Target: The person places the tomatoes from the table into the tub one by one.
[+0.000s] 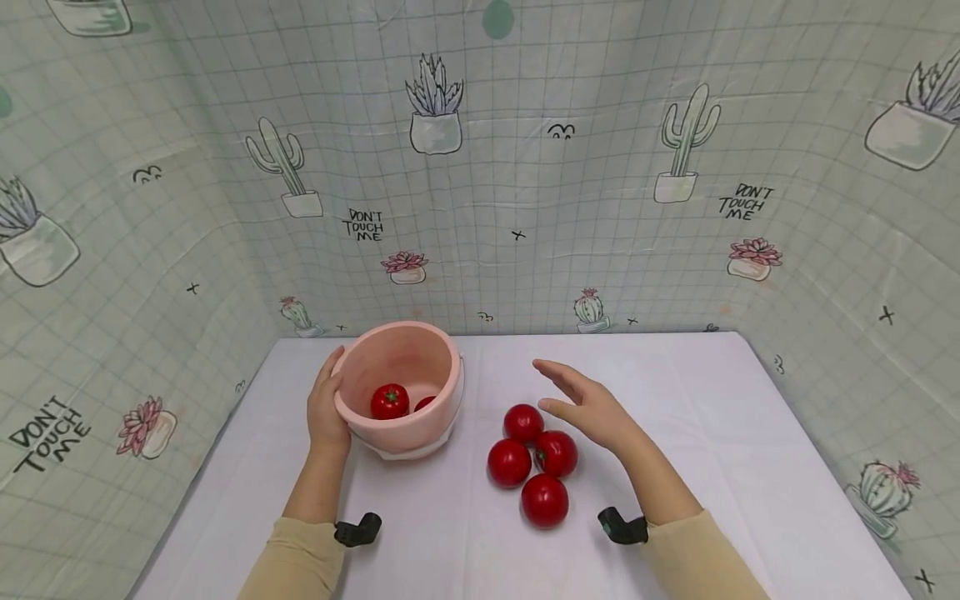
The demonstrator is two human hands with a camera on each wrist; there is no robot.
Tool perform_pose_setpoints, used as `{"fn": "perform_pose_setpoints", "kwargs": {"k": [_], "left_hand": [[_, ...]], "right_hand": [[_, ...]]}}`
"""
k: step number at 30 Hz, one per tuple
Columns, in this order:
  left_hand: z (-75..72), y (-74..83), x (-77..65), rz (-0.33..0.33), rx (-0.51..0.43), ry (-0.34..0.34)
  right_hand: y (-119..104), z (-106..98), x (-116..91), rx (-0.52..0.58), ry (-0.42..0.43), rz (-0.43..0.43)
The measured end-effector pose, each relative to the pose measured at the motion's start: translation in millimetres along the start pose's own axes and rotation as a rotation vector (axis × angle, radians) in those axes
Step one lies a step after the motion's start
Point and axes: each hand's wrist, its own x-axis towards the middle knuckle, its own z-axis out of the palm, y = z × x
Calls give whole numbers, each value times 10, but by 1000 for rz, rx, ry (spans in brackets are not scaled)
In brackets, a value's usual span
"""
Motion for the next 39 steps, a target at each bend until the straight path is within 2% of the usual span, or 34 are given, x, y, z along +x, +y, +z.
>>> {"fn": "perform_pose_setpoints", "kwargs": {"k": [6, 14, 24, 32, 39], "left_hand": [[-3, 3, 4, 19, -37, 2], [-1, -1, -4, 0, -31, 5], [9, 8, -8, -6, -62, -5], [9, -2, 1, 11, -26, -3], [9, -5, -3, 19, -37, 3]], "right_hand": [[297, 116, -195, 8, -6, 73], [554, 213, -298, -10, -26, 139], [615, 220, -357, -14, -61, 149], [642, 228, -397, -42, -80, 154], [631, 232, -420, -54, -74, 174]]}}
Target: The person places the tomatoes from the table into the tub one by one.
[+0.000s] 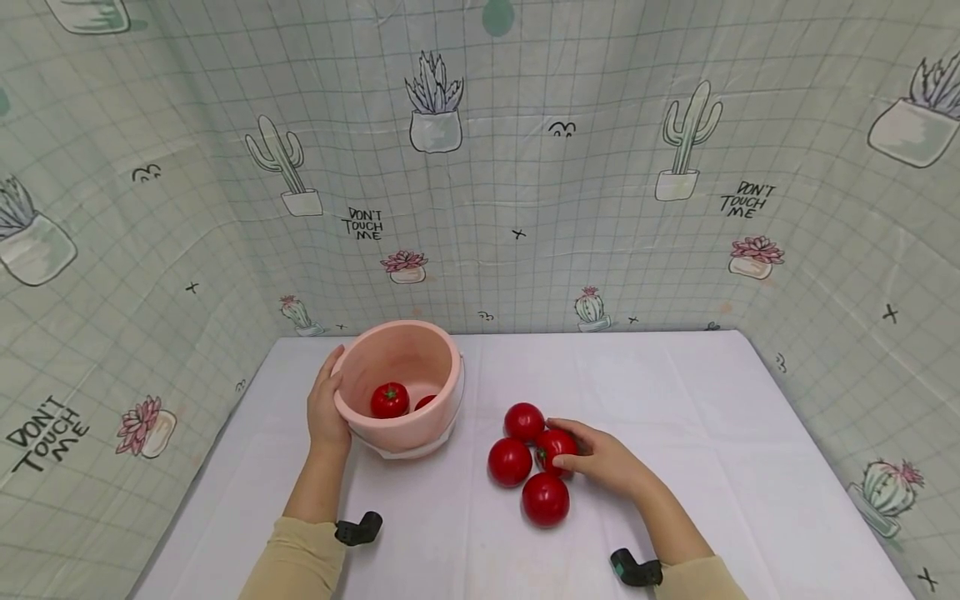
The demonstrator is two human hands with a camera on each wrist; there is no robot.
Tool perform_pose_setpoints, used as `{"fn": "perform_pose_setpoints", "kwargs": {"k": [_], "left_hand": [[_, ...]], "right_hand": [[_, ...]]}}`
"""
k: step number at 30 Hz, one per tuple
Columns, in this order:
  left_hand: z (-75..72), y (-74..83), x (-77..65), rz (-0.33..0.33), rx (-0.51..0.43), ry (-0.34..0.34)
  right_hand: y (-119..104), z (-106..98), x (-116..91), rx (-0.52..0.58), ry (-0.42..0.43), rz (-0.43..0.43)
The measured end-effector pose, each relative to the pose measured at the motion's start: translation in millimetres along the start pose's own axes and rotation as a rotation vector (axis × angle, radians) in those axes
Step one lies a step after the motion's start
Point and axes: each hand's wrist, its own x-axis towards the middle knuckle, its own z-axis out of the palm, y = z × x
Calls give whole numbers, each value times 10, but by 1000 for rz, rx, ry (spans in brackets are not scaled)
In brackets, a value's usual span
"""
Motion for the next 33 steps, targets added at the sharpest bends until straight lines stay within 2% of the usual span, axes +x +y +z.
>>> {"fn": "perform_pose_setpoints", "kwargs": {"k": [8, 15, 25, 33], "left_hand": [[3, -15, 1, -4, 18, -8], [4, -8, -3, -10, -4, -20], [-2, 243, -123, -31, 25, -38], [-8, 45, -10, -40, 16, -23]], "right_hand": [[8, 0, 8, -9, 22, 20], [-24, -29, 17, -6, 39, 24], [-197, -158, 82, 29, 28, -1], [-359, -308, 154, 21, 28, -13]]}}
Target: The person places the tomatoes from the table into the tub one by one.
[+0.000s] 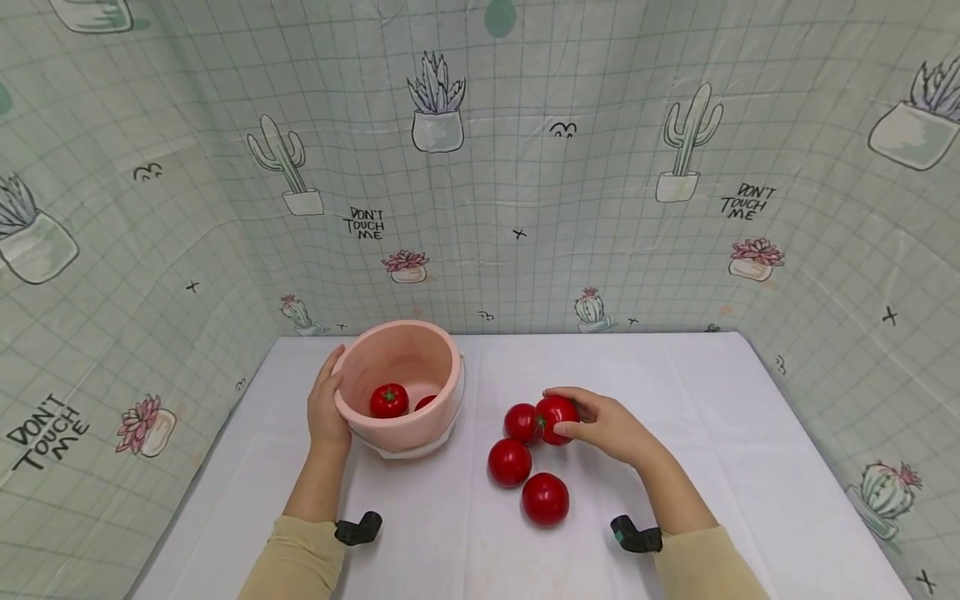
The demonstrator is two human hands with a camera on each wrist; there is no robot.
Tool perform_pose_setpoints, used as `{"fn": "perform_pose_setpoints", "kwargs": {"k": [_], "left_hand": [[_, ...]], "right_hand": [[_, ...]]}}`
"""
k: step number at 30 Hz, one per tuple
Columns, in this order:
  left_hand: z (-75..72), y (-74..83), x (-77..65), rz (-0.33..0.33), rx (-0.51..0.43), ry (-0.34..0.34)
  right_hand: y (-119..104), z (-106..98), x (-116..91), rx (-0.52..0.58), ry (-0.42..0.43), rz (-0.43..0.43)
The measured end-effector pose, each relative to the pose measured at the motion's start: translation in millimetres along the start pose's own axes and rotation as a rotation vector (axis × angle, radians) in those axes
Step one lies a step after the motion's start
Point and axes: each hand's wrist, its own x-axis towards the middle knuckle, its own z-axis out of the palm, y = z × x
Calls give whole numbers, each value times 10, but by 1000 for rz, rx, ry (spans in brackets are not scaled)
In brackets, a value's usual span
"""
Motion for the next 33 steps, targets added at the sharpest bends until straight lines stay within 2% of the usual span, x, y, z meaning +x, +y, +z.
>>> {"fn": "perform_pose_setpoints", "kwargs": {"k": [7, 15, 27, 33], "left_hand": [[6, -66, 19, 35, -16, -5], [2, -67, 17, 40, -16, -4], [-1, -87, 28, 36, -14, -5], [-8, -76, 33, 35, -18, 5]], "right_hand": [[-183, -129, 95, 1, -8, -36], [-442, -240, 242, -17, -2, -75], [-803, -319, 512, -45, -14, -129], [-983, -319, 660, -30, -35, -119]]}}
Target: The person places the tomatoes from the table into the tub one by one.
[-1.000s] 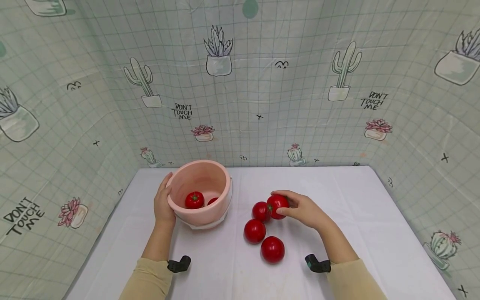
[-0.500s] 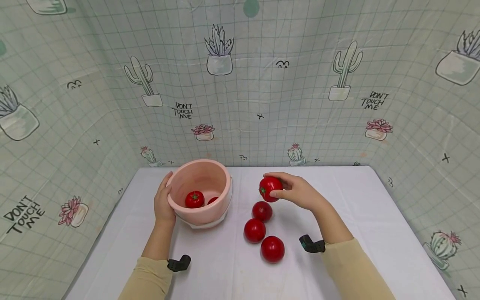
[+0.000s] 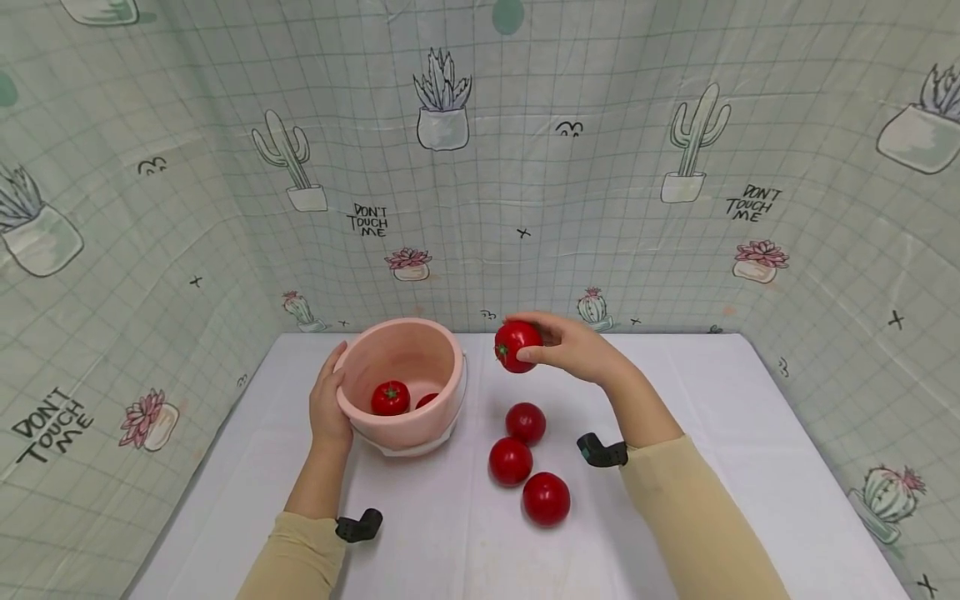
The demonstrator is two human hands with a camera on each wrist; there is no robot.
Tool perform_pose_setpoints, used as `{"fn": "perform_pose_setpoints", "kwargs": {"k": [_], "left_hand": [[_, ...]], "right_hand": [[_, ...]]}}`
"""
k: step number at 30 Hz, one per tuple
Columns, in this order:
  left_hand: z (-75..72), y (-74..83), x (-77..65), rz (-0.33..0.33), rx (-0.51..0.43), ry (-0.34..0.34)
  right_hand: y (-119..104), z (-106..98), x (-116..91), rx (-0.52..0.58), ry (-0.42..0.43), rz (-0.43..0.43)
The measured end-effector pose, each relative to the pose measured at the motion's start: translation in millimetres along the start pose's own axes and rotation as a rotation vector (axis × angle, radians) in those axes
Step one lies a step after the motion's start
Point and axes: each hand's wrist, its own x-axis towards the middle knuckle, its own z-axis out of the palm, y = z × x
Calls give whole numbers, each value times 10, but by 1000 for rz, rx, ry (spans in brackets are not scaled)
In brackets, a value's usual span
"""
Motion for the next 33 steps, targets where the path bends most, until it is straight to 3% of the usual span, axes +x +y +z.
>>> {"fn": "perform_pose_setpoints", "kwargs": {"k": [7, 12, 21, 33], "left_hand": [[-1, 2, -7, 0, 9, -3], [3, 4, -5, -5, -4, -9], [8, -5, 14, 14, 8, 12], [0, -21, 32, -21, 1, 3]], "right_hand": [[-114, 89, 195, 30, -43, -12], [-194, 180, 336, -24, -83, -22], [-389, 307, 584, -57, -250, -48], [-623, 424, 917, -63, -433, -48]]}}
